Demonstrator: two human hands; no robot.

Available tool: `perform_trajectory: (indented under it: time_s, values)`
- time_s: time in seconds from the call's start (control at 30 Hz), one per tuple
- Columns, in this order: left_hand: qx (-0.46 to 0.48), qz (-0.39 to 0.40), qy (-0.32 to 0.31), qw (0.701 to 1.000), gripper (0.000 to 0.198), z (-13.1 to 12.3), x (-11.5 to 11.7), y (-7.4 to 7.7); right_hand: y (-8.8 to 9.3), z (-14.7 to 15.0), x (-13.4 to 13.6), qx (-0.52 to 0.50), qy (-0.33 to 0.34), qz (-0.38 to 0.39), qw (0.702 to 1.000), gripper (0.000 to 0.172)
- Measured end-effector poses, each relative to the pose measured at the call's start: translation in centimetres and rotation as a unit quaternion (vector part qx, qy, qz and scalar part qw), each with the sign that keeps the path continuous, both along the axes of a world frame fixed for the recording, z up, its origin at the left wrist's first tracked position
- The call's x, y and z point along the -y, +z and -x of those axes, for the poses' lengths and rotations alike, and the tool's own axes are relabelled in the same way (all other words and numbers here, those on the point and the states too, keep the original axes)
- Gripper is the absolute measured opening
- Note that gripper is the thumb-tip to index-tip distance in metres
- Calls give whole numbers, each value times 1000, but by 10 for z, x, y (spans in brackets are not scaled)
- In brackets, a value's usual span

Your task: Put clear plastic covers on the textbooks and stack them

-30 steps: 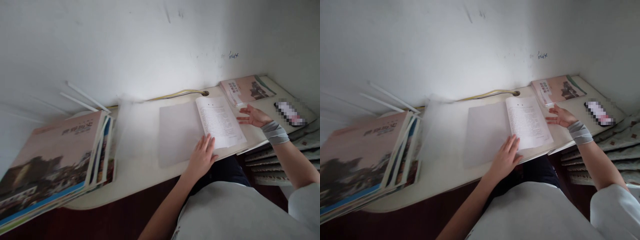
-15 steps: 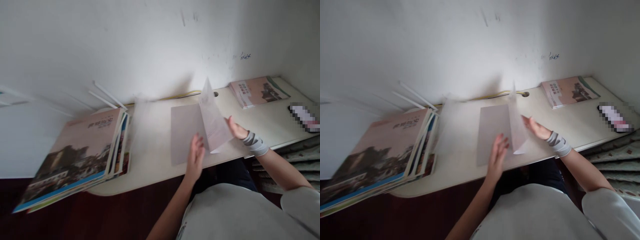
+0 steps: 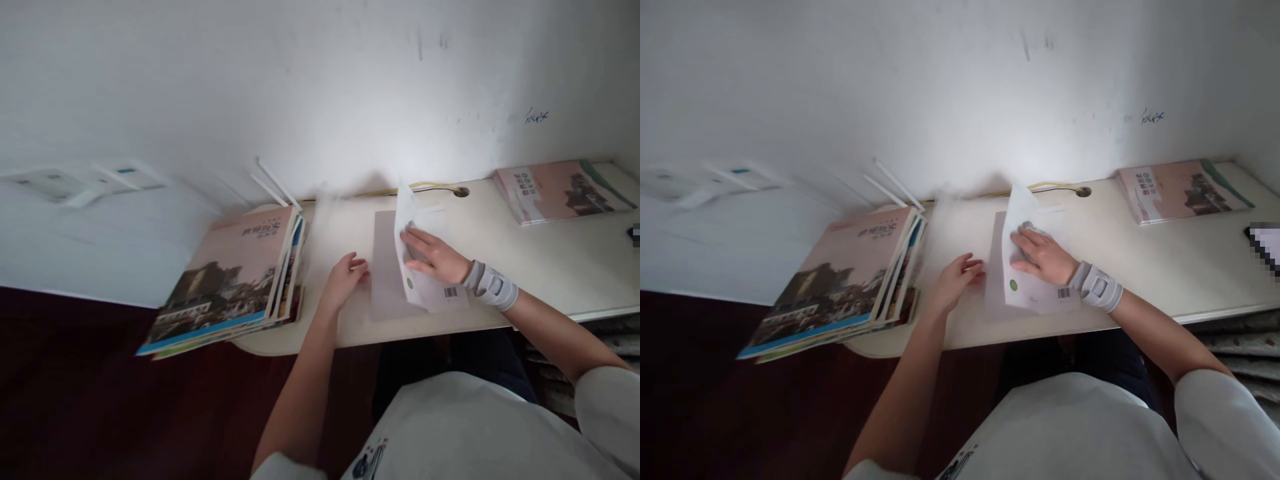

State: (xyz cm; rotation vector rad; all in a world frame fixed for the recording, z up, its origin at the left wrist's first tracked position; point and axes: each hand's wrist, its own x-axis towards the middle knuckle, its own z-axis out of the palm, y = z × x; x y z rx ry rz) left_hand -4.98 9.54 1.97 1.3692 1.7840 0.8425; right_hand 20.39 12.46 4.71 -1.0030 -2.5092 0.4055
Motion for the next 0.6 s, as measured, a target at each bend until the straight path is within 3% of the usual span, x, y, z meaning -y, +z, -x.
perform_trajectory:
  time_s: [0.17, 0.33, 0.47, 0.53, 0.6]
  values:
    - [4, 33, -26, 999, 41, -1, -23, 6, 6, 16, -16, -70, 27, 35, 997, 70]
    - [55, 38, -27, 997, 13, -8, -34, 12, -7, 14, -16, -78, 39, 16, 996, 61]
    - [144, 23, -5, 989, 10, -22, -34, 18, -21, -17, -23, -173, -111, 13, 979, 61]
    - [183, 16, 8, 983, 10, -30, -34, 19, -27, -38, -31, -238, -213, 84, 944, 64]
    - [211, 13, 24, 977, 13, -37, -35, 18, -31, -57, -37, -306, -268, 192, 893, 63]
